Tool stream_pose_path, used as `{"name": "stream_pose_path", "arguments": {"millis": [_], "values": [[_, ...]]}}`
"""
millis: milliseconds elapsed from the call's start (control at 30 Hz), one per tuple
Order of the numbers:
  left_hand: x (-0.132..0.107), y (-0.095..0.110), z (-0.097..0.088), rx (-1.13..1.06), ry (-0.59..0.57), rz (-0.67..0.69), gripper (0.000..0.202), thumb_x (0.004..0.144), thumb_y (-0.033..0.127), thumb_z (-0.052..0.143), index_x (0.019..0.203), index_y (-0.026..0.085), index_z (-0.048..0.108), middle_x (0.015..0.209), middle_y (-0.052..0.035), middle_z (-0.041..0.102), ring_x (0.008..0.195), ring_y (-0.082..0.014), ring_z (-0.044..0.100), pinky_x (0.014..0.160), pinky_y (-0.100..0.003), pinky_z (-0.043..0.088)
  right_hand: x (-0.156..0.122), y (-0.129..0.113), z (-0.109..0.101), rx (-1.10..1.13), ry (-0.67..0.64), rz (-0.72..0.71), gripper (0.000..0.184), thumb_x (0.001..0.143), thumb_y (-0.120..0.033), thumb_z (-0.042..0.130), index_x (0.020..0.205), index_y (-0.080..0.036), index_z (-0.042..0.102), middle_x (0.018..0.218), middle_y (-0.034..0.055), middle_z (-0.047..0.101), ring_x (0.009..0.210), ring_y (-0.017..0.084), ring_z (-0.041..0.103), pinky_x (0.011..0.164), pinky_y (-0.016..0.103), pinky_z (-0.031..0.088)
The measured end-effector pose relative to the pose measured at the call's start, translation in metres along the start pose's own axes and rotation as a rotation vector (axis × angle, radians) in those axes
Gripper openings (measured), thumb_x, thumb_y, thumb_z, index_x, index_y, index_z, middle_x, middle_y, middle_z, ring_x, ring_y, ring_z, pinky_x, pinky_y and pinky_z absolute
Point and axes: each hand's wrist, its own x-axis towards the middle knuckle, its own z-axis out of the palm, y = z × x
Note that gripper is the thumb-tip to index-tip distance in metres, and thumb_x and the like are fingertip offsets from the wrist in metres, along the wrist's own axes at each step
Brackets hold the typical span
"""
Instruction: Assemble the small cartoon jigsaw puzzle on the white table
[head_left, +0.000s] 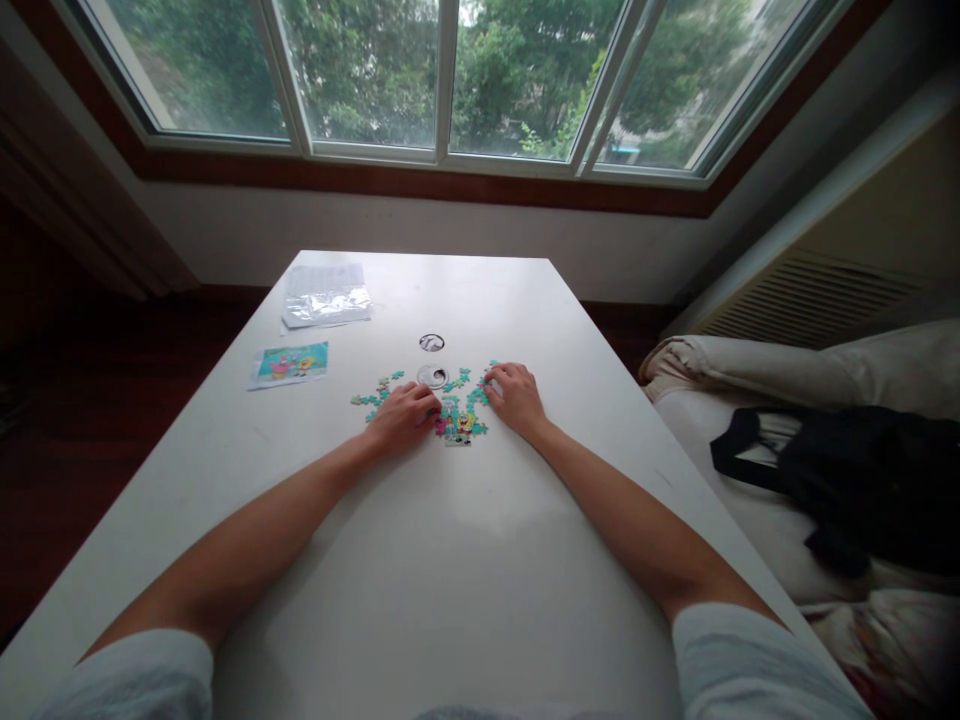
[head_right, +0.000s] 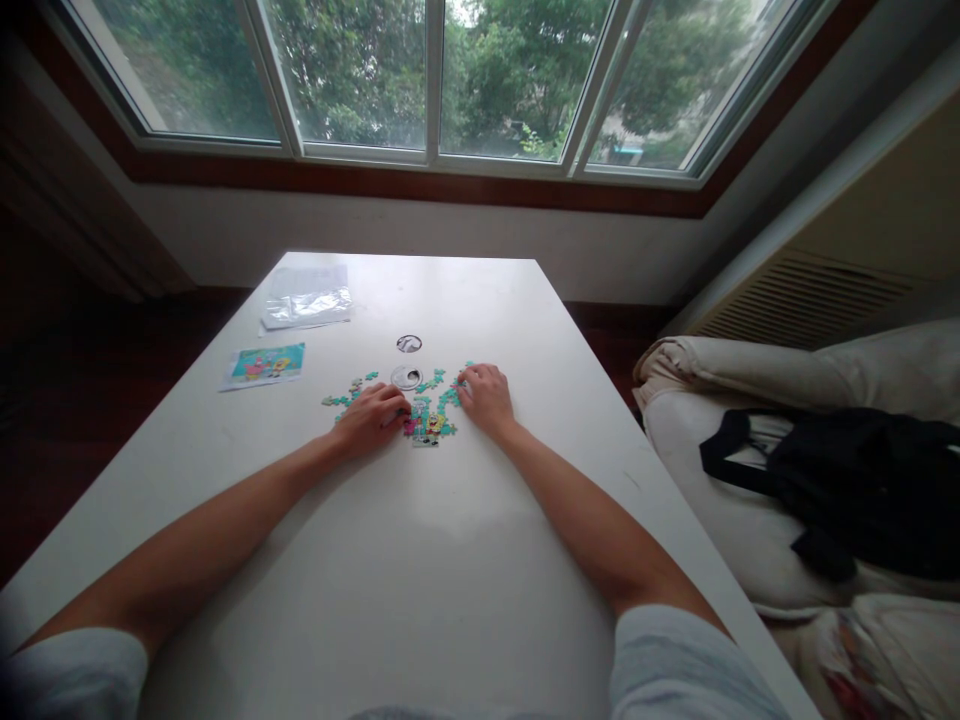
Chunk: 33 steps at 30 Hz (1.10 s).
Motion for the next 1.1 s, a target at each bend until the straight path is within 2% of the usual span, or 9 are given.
{"name": "stream_pose_path", "arguments": {"millis": [467, 1100], "values": [[0.0008, 0.0019, -0.0018, -0.046, 0.008, -0.024, 0.016, 0.094, 0.021, 0.057, 0.099, 0.023, 0.072, 0.104, -0.0073, 0.067, 0.099, -0.0236, 0.058, 0.093, -0.040, 0.048, 0.0008, 0.0043, 0.0013, 0.012, 0.018, 0.063, 0.021, 0.092, -0.029, 0.063, 0.111, -0.024, 0.072, 0.120, 0.0111, 0.067, 0.116, 0.031, 0.054, 0.103, 0.047, 0.042], [0.0006, 0.0008, -0.0011, -0.055, 0.001, -0.034, 0.015, 0.093, 0.022, 0.058, 0.100, 0.024, 0.071, 0.105, -0.0071, 0.067, 0.100, -0.0238, 0.058, 0.094, -0.041, 0.048, 0.0013, 0.0035, 0.0000, 0.053, 0.005, 0.017, 0.021, 0.094, -0.028, 0.062, 0.111, -0.024, 0.073, 0.124, 0.0097, 0.069, 0.118, 0.030, 0.056, 0.105, 0.047, 0.043]]}}
